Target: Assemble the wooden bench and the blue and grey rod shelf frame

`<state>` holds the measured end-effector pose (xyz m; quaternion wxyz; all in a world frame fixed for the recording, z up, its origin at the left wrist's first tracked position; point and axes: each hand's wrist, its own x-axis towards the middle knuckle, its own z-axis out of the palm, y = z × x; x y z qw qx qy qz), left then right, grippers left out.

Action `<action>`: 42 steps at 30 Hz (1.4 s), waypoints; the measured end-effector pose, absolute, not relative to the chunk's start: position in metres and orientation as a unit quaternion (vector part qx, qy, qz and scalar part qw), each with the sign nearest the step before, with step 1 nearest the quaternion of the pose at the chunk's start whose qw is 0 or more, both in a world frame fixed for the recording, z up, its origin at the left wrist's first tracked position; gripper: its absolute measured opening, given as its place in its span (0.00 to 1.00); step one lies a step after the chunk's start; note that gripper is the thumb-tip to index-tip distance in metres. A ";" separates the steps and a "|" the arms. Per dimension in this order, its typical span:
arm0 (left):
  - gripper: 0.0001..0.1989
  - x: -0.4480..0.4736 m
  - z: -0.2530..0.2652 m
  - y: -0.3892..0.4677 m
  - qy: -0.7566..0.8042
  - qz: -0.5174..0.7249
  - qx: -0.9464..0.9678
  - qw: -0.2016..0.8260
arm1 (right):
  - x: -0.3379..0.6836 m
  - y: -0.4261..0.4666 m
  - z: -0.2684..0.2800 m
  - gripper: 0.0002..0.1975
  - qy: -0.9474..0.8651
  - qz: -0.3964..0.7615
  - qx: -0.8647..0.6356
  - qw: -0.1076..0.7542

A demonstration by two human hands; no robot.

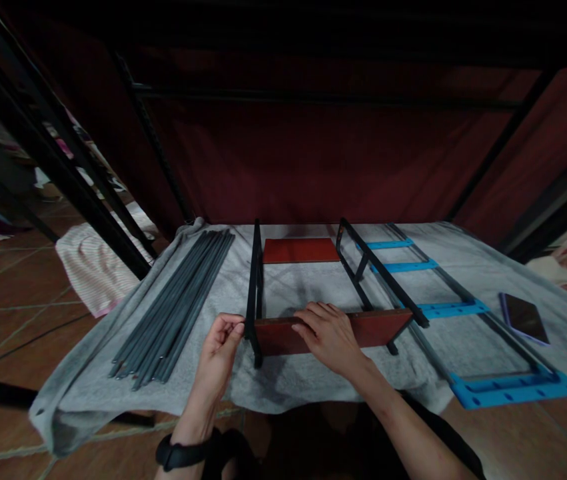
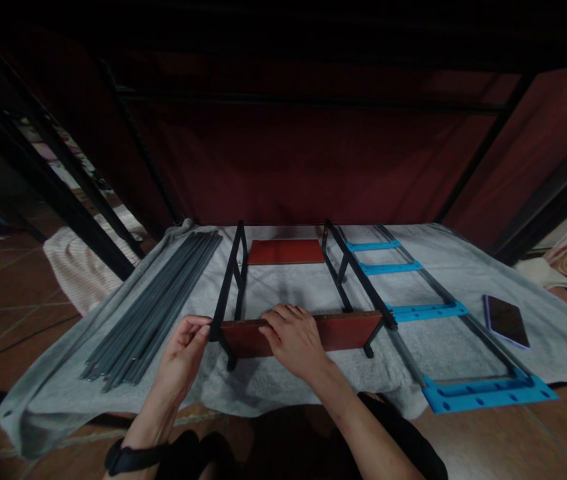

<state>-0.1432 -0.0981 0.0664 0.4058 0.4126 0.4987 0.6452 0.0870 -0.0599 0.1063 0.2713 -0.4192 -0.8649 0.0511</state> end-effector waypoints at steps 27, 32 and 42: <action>0.20 -0.157 0.061 -0.086 0.531 0.594 0.449 0.405 | 0.267 -0.060 0.139 0.16 -0.561 0.107 -0.583 0.578; 0.24 -0.162 0.058 -0.082 0.554 0.580 0.450 0.392 | 0.299 -0.046 0.089 0.19 -0.483 0.384 -0.582 0.530; 0.27 -0.163 0.055 -0.077 0.569 0.595 0.423 0.379 | 0.294 -0.044 0.069 0.19 -0.518 0.417 -0.515 0.541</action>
